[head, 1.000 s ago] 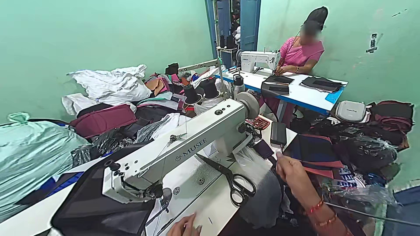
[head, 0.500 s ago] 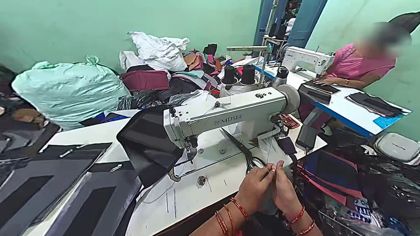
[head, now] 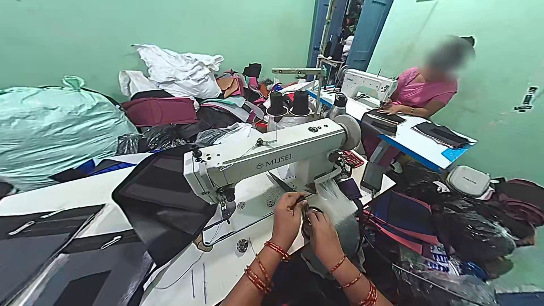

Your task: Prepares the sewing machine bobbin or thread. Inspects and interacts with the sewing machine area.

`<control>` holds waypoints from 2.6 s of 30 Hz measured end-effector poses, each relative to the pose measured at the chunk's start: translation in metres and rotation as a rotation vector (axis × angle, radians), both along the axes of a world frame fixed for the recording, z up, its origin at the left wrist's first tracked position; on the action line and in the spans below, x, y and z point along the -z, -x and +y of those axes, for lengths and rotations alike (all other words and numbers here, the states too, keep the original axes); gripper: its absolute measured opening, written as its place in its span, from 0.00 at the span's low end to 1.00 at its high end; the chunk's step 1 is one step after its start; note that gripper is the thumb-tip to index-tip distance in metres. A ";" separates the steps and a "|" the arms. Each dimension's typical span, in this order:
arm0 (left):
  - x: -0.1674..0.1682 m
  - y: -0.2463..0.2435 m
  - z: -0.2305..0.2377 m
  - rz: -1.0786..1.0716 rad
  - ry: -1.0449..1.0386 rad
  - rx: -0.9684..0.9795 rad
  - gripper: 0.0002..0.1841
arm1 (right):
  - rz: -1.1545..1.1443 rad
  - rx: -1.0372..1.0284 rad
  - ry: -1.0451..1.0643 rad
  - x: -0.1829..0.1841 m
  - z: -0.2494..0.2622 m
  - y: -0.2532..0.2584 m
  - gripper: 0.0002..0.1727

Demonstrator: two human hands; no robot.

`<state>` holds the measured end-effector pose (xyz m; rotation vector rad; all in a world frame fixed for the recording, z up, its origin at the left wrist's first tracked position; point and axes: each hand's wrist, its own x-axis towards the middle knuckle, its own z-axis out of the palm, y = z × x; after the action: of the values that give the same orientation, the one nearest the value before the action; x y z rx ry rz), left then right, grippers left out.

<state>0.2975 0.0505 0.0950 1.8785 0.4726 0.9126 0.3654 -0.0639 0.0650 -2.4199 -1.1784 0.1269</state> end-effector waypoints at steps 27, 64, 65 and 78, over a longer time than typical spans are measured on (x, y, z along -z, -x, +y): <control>0.021 0.014 0.035 -0.011 0.129 -0.157 0.11 | 1.176 0.029 -0.219 -0.004 -0.111 -0.036 0.31; 0.017 0.175 0.001 0.076 0.711 -0.093 0.13 | 1.349 -0.434 -0.219 -0.033 0.032 0.083 0.24; 0.018 0.175 0.000 0.078 0.737 -0.089 0.12 | 1.231 -0.466 -0.249 -0.032 0.031 0.083 0.28; 0.055 0.167 0.025 0.349 -0.303 -0.233 0.21 | 0.484 -0.442 -0.574 0.013 0.019 0.073 0.10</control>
<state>0.1302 0.0756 0.0402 2.3111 0.8147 0.8421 0.2922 -0.0454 0.0523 -1.5017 -1.2742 0.4182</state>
